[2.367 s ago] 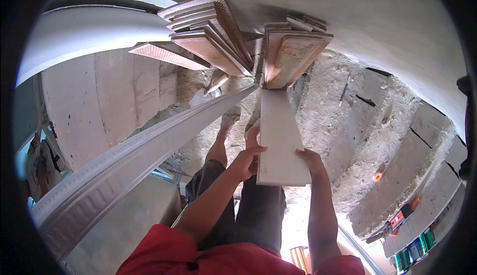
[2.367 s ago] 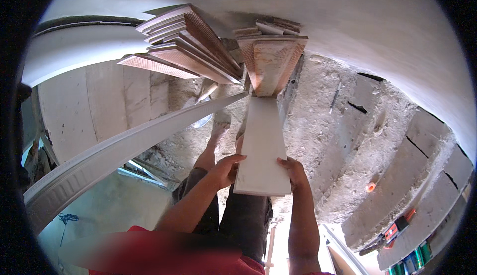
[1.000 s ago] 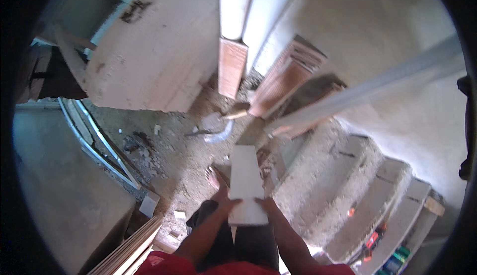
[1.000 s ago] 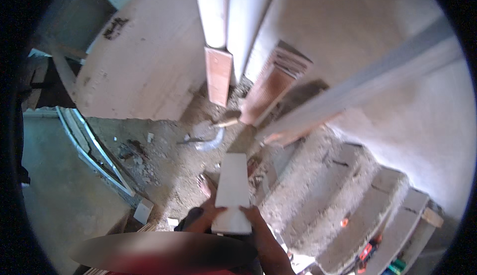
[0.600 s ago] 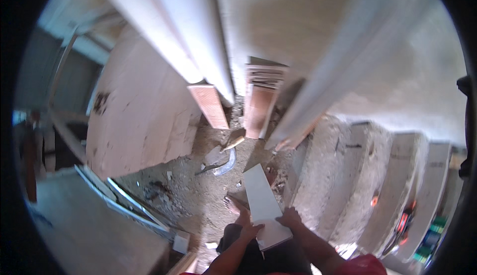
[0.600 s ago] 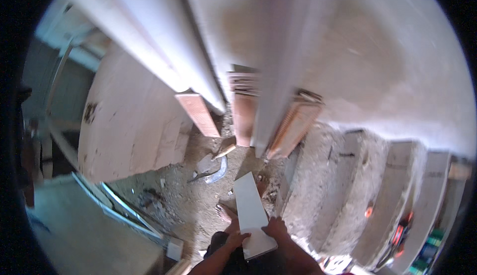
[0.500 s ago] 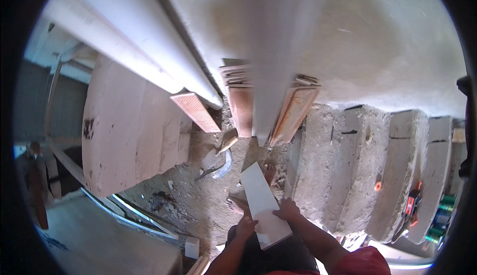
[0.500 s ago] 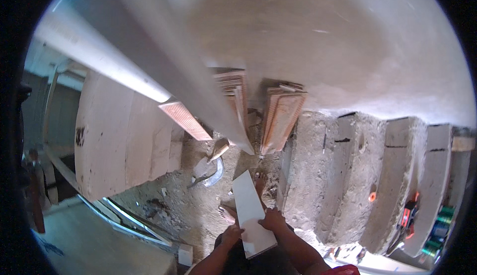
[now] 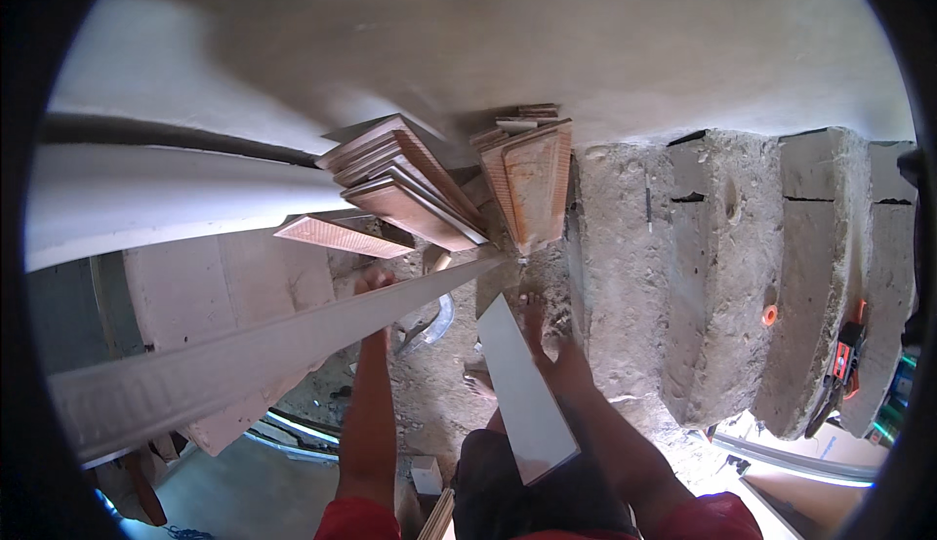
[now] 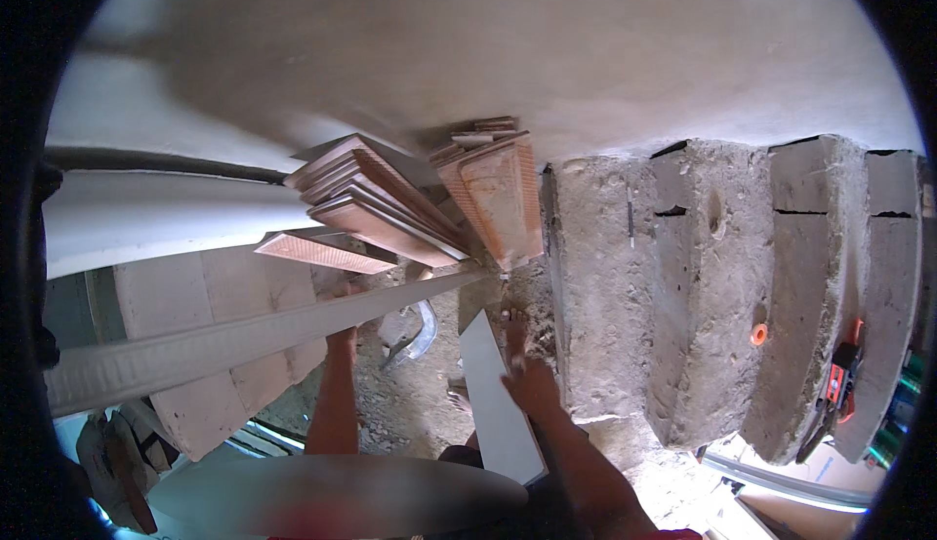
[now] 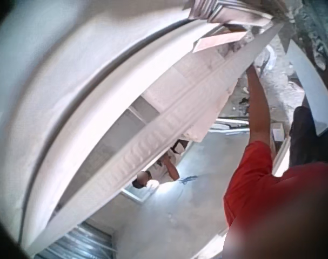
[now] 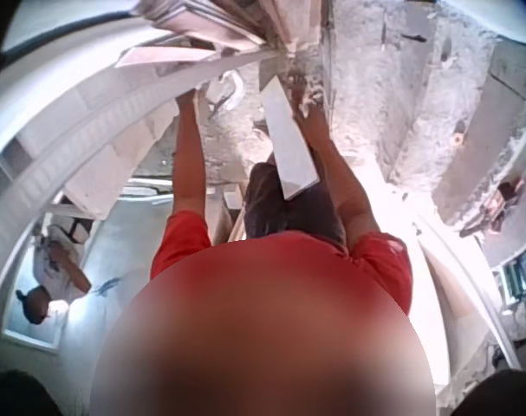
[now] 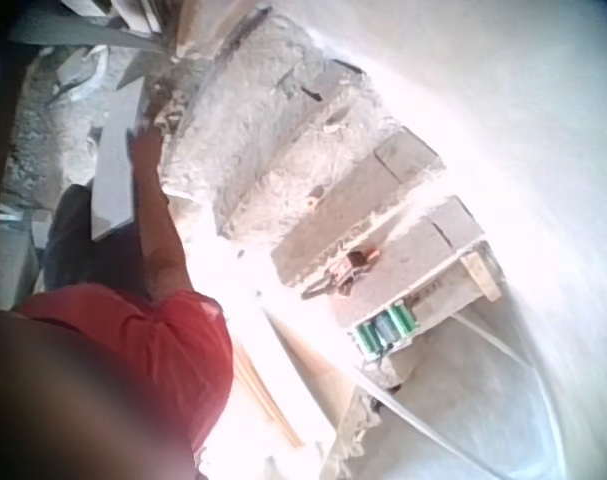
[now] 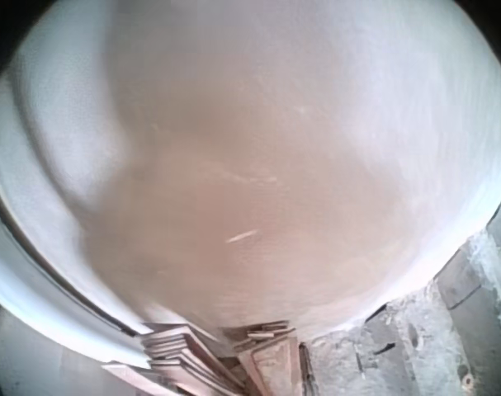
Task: The person measures a white ceramic tile with a tape measure, then uses a manual tile cutter to score and snap it. The person stacks the cut pieces with other tiles on the stairs.
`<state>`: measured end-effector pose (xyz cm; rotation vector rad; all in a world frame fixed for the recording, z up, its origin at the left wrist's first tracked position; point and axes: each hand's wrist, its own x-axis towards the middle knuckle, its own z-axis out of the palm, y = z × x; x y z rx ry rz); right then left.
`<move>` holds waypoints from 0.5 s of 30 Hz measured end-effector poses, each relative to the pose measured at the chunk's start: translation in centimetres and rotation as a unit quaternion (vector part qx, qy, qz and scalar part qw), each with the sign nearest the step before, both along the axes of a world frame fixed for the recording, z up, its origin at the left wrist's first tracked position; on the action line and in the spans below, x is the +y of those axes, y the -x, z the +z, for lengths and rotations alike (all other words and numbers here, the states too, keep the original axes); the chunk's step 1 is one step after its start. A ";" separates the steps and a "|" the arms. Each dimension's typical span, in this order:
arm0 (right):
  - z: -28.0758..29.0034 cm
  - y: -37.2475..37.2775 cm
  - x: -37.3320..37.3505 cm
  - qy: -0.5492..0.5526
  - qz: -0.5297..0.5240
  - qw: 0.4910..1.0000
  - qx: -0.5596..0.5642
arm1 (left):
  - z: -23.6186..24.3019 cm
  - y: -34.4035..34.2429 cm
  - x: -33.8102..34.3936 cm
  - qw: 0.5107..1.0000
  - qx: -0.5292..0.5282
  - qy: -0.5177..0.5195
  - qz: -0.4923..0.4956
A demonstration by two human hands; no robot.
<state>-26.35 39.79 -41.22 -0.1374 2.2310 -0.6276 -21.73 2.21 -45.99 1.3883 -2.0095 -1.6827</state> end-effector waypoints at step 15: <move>4.3 29.2 -15.4 0.196 -0.242 0.900 0.305 | 1.4 -0.4 12.0 0.946 -0.026 -0.188 0.263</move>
